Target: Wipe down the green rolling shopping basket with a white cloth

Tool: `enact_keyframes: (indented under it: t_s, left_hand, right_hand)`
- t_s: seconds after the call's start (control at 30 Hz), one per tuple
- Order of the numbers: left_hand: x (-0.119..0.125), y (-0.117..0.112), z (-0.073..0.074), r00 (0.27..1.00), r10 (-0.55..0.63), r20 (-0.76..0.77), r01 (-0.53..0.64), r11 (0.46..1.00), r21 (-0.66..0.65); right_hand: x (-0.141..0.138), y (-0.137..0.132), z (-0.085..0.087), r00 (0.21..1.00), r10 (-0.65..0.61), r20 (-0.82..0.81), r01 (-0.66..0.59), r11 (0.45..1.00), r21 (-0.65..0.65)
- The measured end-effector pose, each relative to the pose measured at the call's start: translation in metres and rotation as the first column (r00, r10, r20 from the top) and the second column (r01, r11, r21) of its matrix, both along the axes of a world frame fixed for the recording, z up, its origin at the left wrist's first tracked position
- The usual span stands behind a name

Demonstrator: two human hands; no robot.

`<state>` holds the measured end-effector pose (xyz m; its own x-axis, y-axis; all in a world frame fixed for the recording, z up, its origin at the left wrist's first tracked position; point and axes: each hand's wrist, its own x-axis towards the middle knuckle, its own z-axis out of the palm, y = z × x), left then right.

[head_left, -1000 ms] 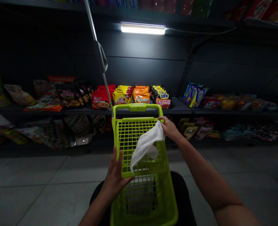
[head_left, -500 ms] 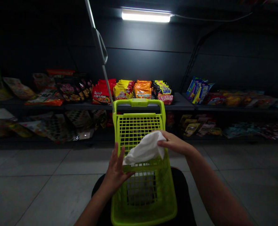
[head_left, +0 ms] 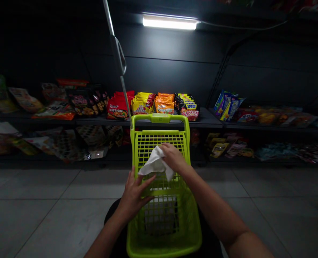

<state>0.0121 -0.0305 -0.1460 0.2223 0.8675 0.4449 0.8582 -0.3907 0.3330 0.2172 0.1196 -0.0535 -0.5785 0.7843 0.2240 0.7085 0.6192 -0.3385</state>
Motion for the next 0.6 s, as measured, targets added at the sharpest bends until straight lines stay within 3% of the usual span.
enact_keyframes:
  t_s: [0.1, 0.2, 0.37, 0.47, 0.6]
  left_hand:
    - [-0.002, 0.002, -0.006, 1.000, -0.023, 0.014, 0.023, 1.000, 0.000]
    - [-0.005, 0.004, -0.011, 0.999, -0.036, 0.019, 0.036, 0.999, -0.015]
    - [-0.003, 0.005, -0.005, 0.999, -0.045, -0.023, 0.045, 0.999, -0.026]
    - [0.001, 0.004, 0.004, 0.995, -0.063, -0.080, 0.056, 0.995, -0.081]
    - [0.003, 0.002, 0.010, 0.992, -0.057, -0.116, 0.045, 0.994, -0.104]
  right_hand:
    - [-0.023, -0.021, -0.012, 0.996, 0.066, 0.057, -0.060, 0.994, -0.093]
    - [-0.040, -0.036, -0.016, 0.998, 0.043, 0.048, -0.037, 0.991, -0.130]
    - [-0.059, -0.040, -0.012, 0.995, -0.020, 0.096, 0.029, 0.996, -0.088]
    - [-0.049, -0.033, -0.012, 0.987, 0.031, 0.158, -0.025, 0.999, -0.041]
    - [0.000, -0.016, -0.008, 0.982, -0.015, 0.187, 0.021, 0.999, -0.031]
